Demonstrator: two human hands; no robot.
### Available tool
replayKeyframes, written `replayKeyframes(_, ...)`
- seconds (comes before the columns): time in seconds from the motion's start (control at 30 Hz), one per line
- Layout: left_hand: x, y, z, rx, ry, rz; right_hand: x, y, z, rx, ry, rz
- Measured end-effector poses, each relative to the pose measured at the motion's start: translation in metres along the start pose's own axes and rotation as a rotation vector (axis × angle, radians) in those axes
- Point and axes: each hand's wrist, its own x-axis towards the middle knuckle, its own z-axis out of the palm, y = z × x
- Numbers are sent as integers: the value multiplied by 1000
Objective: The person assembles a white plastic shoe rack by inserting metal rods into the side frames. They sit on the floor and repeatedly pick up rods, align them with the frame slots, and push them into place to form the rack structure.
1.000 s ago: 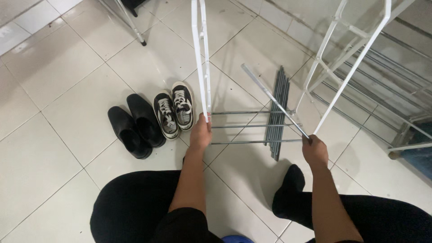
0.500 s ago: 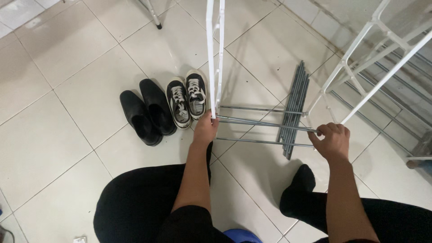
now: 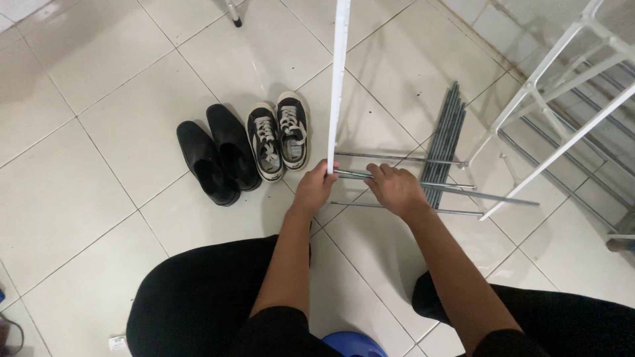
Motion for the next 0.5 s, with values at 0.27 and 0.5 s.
replayKeyframes(0.27,-1,19,-9,-121,-44,-55,4,16,11,119,-150,57)
replayKeyframes(0.5,0,27,-11,-97,-76,-98,1,26,10,40,119,-96)
